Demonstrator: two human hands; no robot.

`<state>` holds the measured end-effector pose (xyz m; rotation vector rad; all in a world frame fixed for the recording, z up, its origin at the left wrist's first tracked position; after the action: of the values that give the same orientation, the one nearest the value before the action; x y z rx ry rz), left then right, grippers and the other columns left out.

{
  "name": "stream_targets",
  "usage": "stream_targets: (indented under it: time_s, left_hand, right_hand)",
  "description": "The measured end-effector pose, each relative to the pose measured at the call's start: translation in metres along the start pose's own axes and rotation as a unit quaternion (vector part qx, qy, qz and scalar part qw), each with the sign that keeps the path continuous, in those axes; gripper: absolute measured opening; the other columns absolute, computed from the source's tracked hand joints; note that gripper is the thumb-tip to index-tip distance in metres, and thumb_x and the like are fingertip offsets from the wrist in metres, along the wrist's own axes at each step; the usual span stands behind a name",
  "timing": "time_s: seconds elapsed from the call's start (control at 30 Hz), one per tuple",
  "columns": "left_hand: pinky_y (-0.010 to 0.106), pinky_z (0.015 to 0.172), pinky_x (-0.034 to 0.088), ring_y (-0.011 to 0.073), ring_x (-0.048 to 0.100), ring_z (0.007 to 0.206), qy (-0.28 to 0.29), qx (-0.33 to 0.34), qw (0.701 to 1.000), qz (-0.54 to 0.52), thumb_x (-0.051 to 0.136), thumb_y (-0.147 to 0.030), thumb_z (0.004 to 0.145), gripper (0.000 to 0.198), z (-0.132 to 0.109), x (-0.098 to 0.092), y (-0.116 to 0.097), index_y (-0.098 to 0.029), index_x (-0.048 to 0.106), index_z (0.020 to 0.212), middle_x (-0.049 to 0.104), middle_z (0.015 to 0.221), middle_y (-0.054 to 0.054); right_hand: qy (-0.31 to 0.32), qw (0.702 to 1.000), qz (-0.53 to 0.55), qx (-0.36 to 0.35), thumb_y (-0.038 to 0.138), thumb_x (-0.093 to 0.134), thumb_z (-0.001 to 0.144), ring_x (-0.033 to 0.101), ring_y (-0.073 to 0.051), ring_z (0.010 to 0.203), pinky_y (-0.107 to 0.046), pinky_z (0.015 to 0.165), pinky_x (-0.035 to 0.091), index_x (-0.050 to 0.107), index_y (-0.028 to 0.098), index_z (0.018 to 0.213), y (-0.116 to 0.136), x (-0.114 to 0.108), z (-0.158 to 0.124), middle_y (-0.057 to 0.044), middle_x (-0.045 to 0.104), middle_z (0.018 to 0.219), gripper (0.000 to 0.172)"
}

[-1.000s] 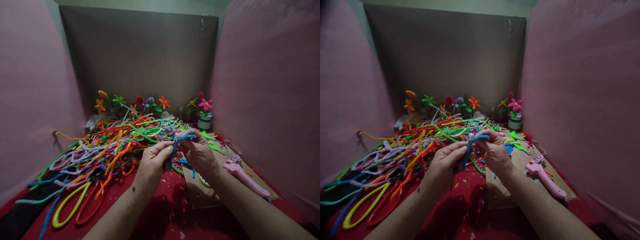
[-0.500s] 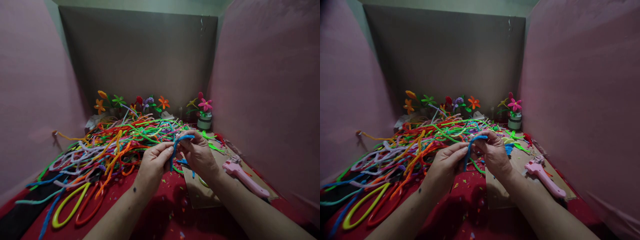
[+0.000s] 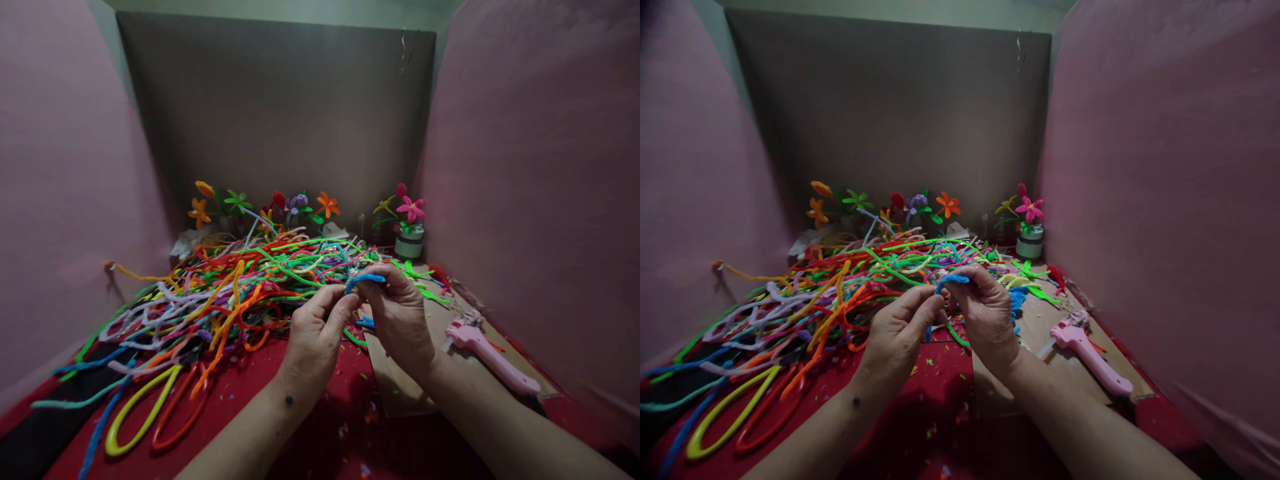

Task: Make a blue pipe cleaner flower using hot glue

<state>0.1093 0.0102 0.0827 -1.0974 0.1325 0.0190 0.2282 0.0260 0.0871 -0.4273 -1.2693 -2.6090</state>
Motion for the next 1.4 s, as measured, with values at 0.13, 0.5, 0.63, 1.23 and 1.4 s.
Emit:
stream_targets:
  time_s: [0.13, 0.5, 0.63, 1.23, 1.4]
  left_hand:
    - [0.019, 0.058, 0.036, 0.0086, 0.046, 0.059, -0.006, 0.02, 0.999, 0.033, 0.048, -0.027, 0.085, 0.019, -0.001, -0.002, -0.001, -0.017, 0.059, 0.073, 0.054, 0.064, -0.002]
    - [0.021, 0.052, 0.028, 0.0097, 0.035, 0.056, 0.026, -0.011, 1.0, -0.001, 0.045, -0.034, 0.085, 0.025, 0.001, 0.002, 0.013, -0.018, 0.054, 0.068, 0.042, 0.062, -0.003]
    - [0.022, 0.051, 0.028, 0.01, 0.033, 0.055, 0.027, -0.012, 0.999, -0.015, 0.047, -0.034, 0.084, 0.027, 0.003, 0.002, 0.012, -0.018, 0.051, 0.063, 0.04, 0.06, -0.003]
    - [0.022, 0.068, 0.042, 0.0109, 0.053, 0.07, -0.03, -0.077, 0.966, -0.246, 0.056, -0.036, 0.079, 0.023, 0.02, -0.017, 0.027, -0.015, 0.06, 0.07, 0.062, 0.082, 0.003]
    - [0.022, 0.062, 0.045, 0.0119, 0.056, 0.069, -0.015, -0.137, 0.947, -0.291, 0.061, -0.037, 0.075, 0.022, 0.015, -0.003, 0.043, -0.015, 0.063, 0.074, 0.063, 0.088, 0.003]
  right_hand:
    - [0.005, 0.999, -0.03, -0.025, 0.011, 0.06, 0.075, 0.049, -0.008, 0.053, -0.021, 0.05, 0.044, 0.059, 0.022, 0.074, 0.005, 0.004, -0.005, 0.006, 0.053, 0.062, 0.011]
    - [0.027, 0.996, -0.07, -0.055, 0.013, 0.058, 0.078, 0.047, -0.009, 0.059, -0.024, 0.055, 0.042, 0.06, 0.024, 0.079, 0.013, 0.007, -0.01, 0.004, 0.05, 0.068, 0.011]
    - [0.039, 0.993, -0.089, -0.071, 0.013, 0.058, 0.079, 0.047, -0.01, 0.062, -0.024, 0.058, 0.041, 0.06, 0.025, 0.081, 0.013, 0.007, -0.011, 0.003, 0.051, 0.071, 0.012]
    - [0.094, 0.985, -0.081, 0.124, 0.03, 0.054, 0.081, 0.045, -0.009, 0.058, -0.021, 0.053, 0.038, 0.058, 0.017, 0.08, -0.028, 0.018, -0.017, 0.003, 0.053, 0.067, 0.014]
    - [0.153, 0.975, -0.021, 0.162, 0.031, 0.054, 0.081, 0.052, -0.012, 0.072, -0.025, 0.07, 0.043, 0.065, 0.017, 0.085, -0.036, 0.036, -0.027, 0.0, 0.058, 0.075, 0.019]
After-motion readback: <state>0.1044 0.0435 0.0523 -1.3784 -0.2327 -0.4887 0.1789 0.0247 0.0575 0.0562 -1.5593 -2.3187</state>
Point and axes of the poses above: each hand's wrist, its own z-axis towards the middle knuckle, its own x-axis out of the palm, y = z × x, the point moved 10 cm from there along z, towards the middle knuckle
